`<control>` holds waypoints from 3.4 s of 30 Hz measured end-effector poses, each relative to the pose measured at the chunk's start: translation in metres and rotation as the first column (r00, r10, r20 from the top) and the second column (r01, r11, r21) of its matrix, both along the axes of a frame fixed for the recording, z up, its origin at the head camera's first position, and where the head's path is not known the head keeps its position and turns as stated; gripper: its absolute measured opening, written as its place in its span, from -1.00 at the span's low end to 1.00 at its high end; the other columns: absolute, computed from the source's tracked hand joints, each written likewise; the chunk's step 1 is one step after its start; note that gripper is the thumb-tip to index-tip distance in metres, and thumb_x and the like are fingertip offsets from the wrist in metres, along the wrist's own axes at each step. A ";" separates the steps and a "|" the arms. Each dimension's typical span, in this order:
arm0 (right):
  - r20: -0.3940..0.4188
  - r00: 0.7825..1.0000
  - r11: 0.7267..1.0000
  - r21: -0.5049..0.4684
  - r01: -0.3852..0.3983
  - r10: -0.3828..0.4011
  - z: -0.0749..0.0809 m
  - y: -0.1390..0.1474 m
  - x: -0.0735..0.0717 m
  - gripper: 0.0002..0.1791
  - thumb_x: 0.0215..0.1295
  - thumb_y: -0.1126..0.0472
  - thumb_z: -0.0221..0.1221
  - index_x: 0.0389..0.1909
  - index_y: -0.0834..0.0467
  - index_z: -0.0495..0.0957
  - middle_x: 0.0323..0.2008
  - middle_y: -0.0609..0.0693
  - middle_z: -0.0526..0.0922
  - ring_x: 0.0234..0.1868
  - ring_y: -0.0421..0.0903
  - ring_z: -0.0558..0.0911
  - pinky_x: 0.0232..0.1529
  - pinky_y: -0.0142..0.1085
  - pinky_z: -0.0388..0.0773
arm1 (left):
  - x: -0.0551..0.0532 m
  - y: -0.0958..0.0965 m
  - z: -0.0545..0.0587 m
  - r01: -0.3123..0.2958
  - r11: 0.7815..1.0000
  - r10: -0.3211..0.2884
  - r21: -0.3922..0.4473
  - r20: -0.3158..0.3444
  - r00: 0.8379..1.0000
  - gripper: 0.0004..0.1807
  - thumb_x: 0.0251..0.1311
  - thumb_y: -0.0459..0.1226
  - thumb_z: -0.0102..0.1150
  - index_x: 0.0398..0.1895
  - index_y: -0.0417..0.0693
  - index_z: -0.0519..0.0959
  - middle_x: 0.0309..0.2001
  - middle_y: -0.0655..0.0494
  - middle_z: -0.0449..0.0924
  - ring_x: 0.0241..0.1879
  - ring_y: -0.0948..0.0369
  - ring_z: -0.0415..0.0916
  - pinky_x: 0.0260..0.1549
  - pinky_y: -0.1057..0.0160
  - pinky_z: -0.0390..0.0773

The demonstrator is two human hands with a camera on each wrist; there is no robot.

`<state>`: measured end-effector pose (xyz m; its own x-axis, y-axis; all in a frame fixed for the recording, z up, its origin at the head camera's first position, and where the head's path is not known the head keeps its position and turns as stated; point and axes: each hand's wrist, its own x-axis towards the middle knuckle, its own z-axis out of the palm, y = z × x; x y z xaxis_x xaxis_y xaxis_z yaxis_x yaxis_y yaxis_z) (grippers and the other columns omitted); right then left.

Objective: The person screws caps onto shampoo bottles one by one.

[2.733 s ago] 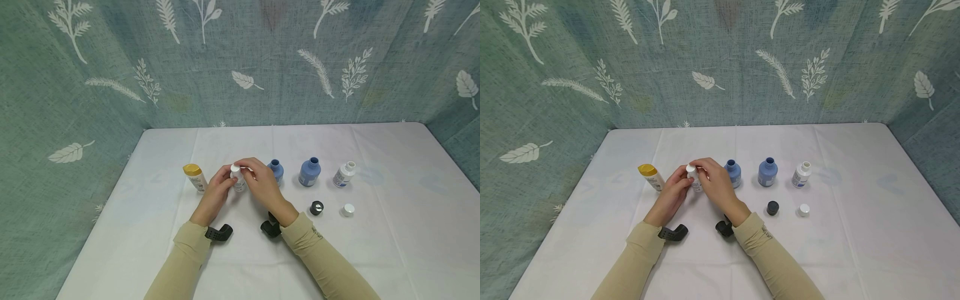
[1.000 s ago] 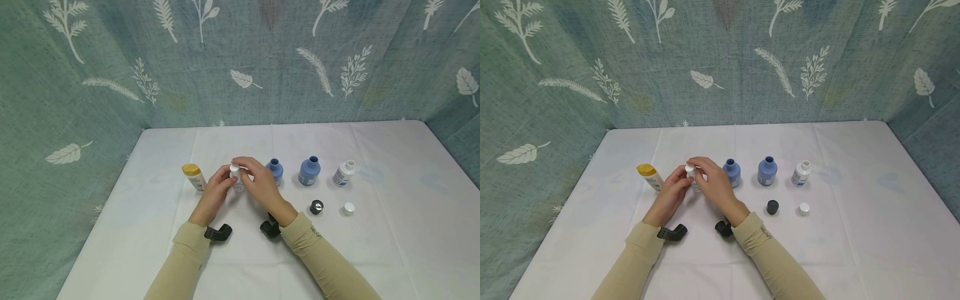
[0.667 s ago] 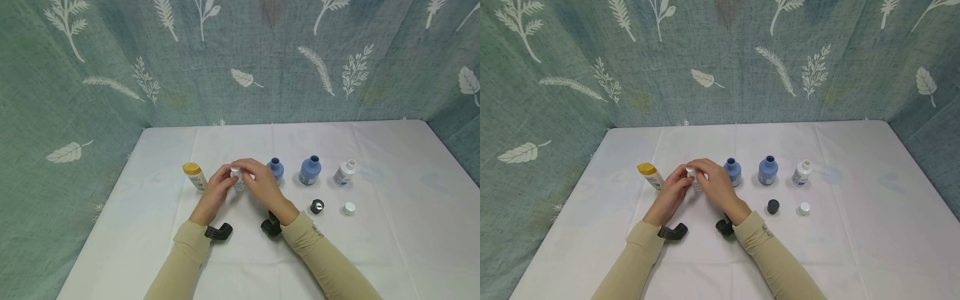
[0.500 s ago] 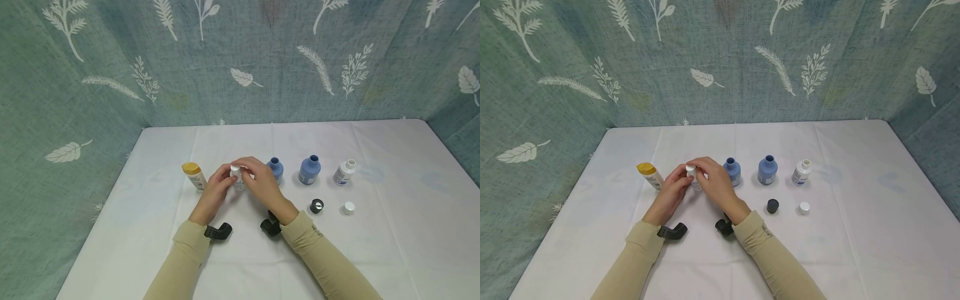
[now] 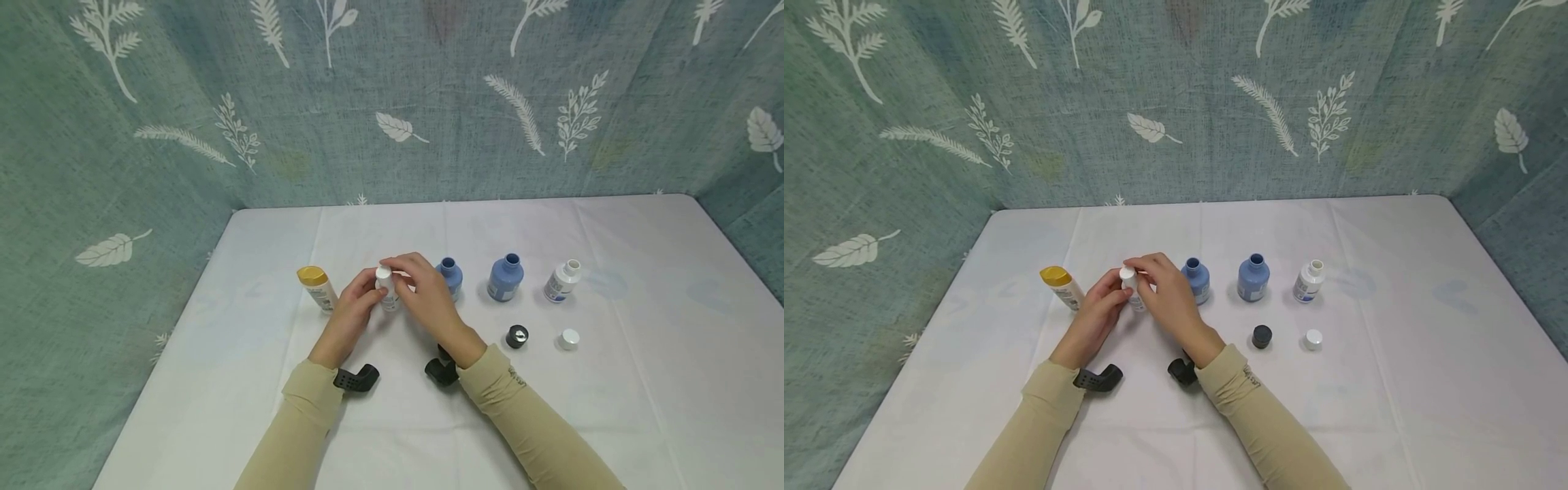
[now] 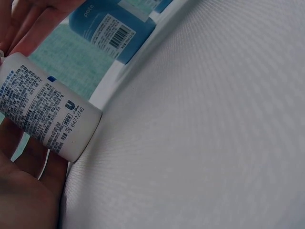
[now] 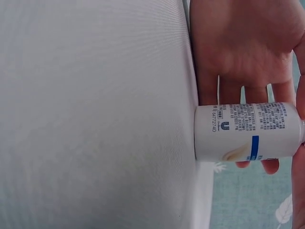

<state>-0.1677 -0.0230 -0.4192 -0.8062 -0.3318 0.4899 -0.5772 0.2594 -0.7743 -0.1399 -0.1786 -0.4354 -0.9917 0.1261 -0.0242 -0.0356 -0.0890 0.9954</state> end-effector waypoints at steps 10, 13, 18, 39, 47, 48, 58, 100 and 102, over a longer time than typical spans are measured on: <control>-0.052 0.998 0.999 0.029 -0.032 0.033 0.000 0.001 0.000 -0.68 0.21 0.36 -0.01 -0.08 0.03 0.55 -0.08 -0.15 0.54 -0.04 -0.29 0.48 -0.10 -0.44 0.44 | -0.001 -0.001 -0.007 -0.003 1.000 0.004 0.004 -0.015 1.000 -0.67 0.19 -0.34 -0.03 0.05 -0.10 0.36 0.14 0.03 0.31 0.17 0.18 0.18 0.19 0.14 0.10; -0.053 0.998 0.998 0.041 -0.042 0.044 -0.001 0.002 -0.001 -0.69 0.22 0.36 -0.02 -0.11 0.02 0.56 -0.10 -0.17 0.56 -0.05 -0.30 0.49 -0.09 -0.45 0.42 | -0.002 -0.001 -0.011 -0.006 1.000 0.006 0.007 -0.023 1.000 -0.66 0.18 -0.32 0.00 0.05 -0.09 0.36 0.12 0.01 0.32 0.16 0.16 0.19 0.18 0.13 0.11; -0.023 0.998 0.998 0.028 -0.053 0.053 -0.002 0.001 -0.002 -0.70 0.21 0.37 -0.02 -0.13 0.04 0.56 -0.12 -0.16 0.56 -0.05 -0.30 0.48 -0.09 -0.46 0.43 | -0.002 -0.002 -0.009 0.000 1.000 0.000 0.004 -0.014 1.000 -0.66 0.19 -0.33 0.00 0.05 -0.09 0.36 0.14 0.03 0.31 0.17 0.18 0.17 0.19 0.14 0.09; 0.021 0.998 0.998 -0.041 -0.053 0.054 0.000 0.003 -0.004 -0.73 0.21 0.35 0.03 -0.10 0.06 0.54 -0.13 -0.15 0.52 -0.05 -0.27 0.47 -0.12 -0.44 0.46 | 0.005 0.003 0.013 0.027 0.999 -0.027 -0.024 -0.022 0.999 -0.68 0.22 -0.37 -0.02 0.05 -0.11 0.36 0.14 0.02 0.30 0.17 0.17 0.18 0.18 0.12 0.12; -0.017 0.998 0.998 -0.025 -0.054 0.054 0.000 0.002 -0.004 -0.71 0.19 0.38 0.04 -0.10 0.09 0.54 -0.11 -0.13 0.55 -0.04 -0.30 0.48 -0.11 -0.48 0.44 | 0.000 0.001 0.005 0.021 1.000 -0.022 -0.017 -0.035 0.999 -0.69 0.21 -0.38 -0.02 0.04 -0.11 0.36 0.16 0.01 0.28 0.21 0.17 0.14 0.20 0.10 0.07; -0.021 0.999 0.999 -0.020 -0.051 0.050 0.000 0.002 -0.004 -0.71 0.19 0.38 0.04 -0.10 0.09 0.55 -0.11 -0.13 0.56 -0.04 -0.31 0.48 -0.11 -0.49 0.44 | -0.001 0.000 0.003 0.020 1.000 -0.020 -0.013 -0.032 0.999 -0.69 0.21 -0.37 -0.01 0.03 -0.11 0.37 0.16 0.02 0.28 0.21 0.18 0.14 0.20 0.11 0.07; 0.005 0.998 0.998 -0.024 -0.059 0.059 -0.002 0.002 -0.004 -0.72 0.19 0.36 0.04 -0.10 0.08 0.53 -0.13 -0.12 0.54 -0.06 -0.28 0.49 -0.11 -0.49 0.44 | -0.003 -0.002 -0.008 0.009 1.000 -0.009 -0.016 -0.015 1.000 -0.63 0.16 -0.23 0.09 0.05 -0.06 0.37 0.16 0.09 0.30 0.21 0.23 0.15 0.21 0.13 0.05; -0.001 0.998 0.998 0.006 -0.065 0.065 0.002 0.003 0.001 -0.71 0.23 0.33 0.01 -0.07 0.06 0.55 -0.08 -0.16 0.56 -0.04 -0.30 0.50 -0.06 -0.48 0.41 | -0.002 -0.003 -0.010 0.017 0.999 -0.018 -0.033 -0.030 0.999 -0.67 0.19 -0.26 0.05 0.04 -0.03 0.38 0.14 0.08 0.32 0.19 0.21 0.18 0.19 0.14 0.08; -0.001 0.998 0.998 -0.003 -0.067 0.067 0.002 0.003 0.001 -0.72 0.22 0.35 0.01 -0.09 0.08 0.55 -0.10 -0.15 0.56 -0.04 -0.31 0.49 -0.06 -0.49 0.40 | -0.002 -0.003 -0.010 0.020 0.999 -0.021 -0.032 -0.030 0.999 -0.67 0.20 -0.26 0.04 0.05 -0.03 0.38 0.15 0.09 0.32 0.19 0.22 0.17 0.20 0.14 0.07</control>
<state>-0.1663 -0.0201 -0.4168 -0.7818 -0.3834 0.4917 -0.5940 0.2184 -0.7743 -0.1419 -0.1816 -0.4457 -0.9892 0.1465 0.0017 -0.0067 -0.0571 0.9983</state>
